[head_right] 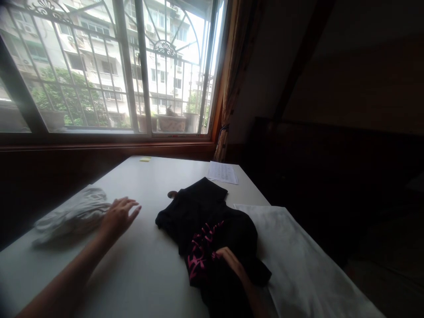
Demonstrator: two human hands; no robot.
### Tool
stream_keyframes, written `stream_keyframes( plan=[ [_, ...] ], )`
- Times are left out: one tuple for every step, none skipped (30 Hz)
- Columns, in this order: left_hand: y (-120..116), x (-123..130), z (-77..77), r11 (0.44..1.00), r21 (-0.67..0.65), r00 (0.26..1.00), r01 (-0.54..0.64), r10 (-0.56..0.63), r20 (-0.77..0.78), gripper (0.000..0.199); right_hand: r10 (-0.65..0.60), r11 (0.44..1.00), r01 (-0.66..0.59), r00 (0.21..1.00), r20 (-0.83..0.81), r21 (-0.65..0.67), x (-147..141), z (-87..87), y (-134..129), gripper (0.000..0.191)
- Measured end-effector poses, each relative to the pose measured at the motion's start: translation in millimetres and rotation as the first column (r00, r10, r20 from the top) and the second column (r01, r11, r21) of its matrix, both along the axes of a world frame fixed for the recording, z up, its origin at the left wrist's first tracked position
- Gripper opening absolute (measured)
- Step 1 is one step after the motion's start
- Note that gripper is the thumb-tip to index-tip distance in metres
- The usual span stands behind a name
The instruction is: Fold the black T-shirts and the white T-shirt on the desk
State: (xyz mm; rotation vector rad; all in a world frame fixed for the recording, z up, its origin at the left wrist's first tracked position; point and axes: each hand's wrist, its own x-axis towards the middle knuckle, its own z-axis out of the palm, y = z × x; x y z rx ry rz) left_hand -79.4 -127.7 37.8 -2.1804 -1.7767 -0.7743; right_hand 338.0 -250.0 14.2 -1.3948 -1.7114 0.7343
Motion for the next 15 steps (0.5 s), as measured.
stream_keyframes(
  plan=[
    [1, 13, -7.7, 0.997, -0.036, 0.997, 0.071, -0.07, 0.027, 0.038, 0.001, 1.0, -0.001, 1.0, -0.002, -0.001, -2, -0.4, 0, 0.028],
    [1, 24, -16.3, 0.988, -0.069, 0.989, 0.142, -0.138, 0.058, 0.037, 0.013, 1.0, -0.013, 1.0, 0.003, -0.006, -4, -0.8, 0, 0.027],
    [2, 33, -24.9, 0.973, -0.099, 0.976, 0.208, -0.2, 0.087, 0.036, 0.026, 1.0, -0.026, 1.0, 0.011, -0.011, -6, -1.1, -1, 0.026],
    [2, 41, -32.8, 0.956, -0.121, 0.96, 0.266, -0.252, 0.119, 0.035, 0.039, 0.999, -0.039, 0.999, 0.021, -0.021, -9, -1.4, -2, 0.026],
    [3, 46, -39.4, 0.936, -0.139, 0.941, 0.324, -0.303, 0.152, 0.035, 0.055, 0.998, -0.054, 0.998, 0.03, -0.033, -13, -1.7, -4, 0.025],
    [3, 49, -44.0, 0.913, -0.149, 0.918, 0.379, -0.35, 0.187, 0.035, 0.074, 0.996, -0.072, 0.997, 0.038, -0.048, -17, -2.2, -5, 0.024],
    [4, 51, -46.5, 0.892, -0.149, 0.892, 0.427, -0.389, 0.229, 0.035, 0.103, 0.993, -0.1, 0.994, 0.043, -0.063, -21, -2.6, -7, 0.023],
    [3, 52, -46.7, 0.872, -0.141, 0.865, 0.468, -0.419, 0.276, 0.034, 0.142, 0.987, -0.138, 0.989, 0.048, -0.078, -26, -3.0, -9, 0.023],
    [3, 53, -44.8, 0.855, -0.131, 0.835, 0.503, -0.441, 0.33, 0.032, 0.193, 0.978, -0.187, 0.98, 0.051, -0.097, -32, -2.9, -11, 0.023],
    [2, 53, -41.1, 0.839, -0.125, 0.803, 0.53, -0.449, 0.393, 0.03, 0.247, 0.963, -0.24, 0.968, 0.049, -0.119, -38, -1.9, -13, 0.024],
    [0, 54, -36.2, 0.824, -0.128, 0.768, 0.552, -0.443, 0.462, 0.029, 0.298, 0.947, -0.29, 0.953, 0.043, -0.141, -44, 0.3, -16, 0.026],
    [-2, 55, -30.6, 0.81, -0.142, 0.734, 0.568, -0.422, 0.532, 0.027, 0.349, 0.927, -0.339, 0.936, 0.037, -0.163, -51, 4.4, -18, 0.026],
    [-4, 55, -24.9, 0.799, -0.161, 0.701, 0.579, -0.388, 0.598, 0.026, 0.402, 0.902, -0.39, 0.915, 0.034, -0.183, -57, 10.8, -21, 0.026],
    [-7, 56, -19.5, 0.794, -0.177, 0.671, 0.582, -0.346, 0.656, 0.025, 0.46, 0.874, -0.445, 0.887, 0.037, -0.197, -63, 19.9, -24, 0.027],
    [-9, 57, -14.9, 0.798, -0.182, 0.643, 0.574, -0.301, 0.704, 0.025, 0.521, 0.84, -0.502, 0.852, 0.046, -0.207, -69, 31.7, -27, 0.033]
  ],
)
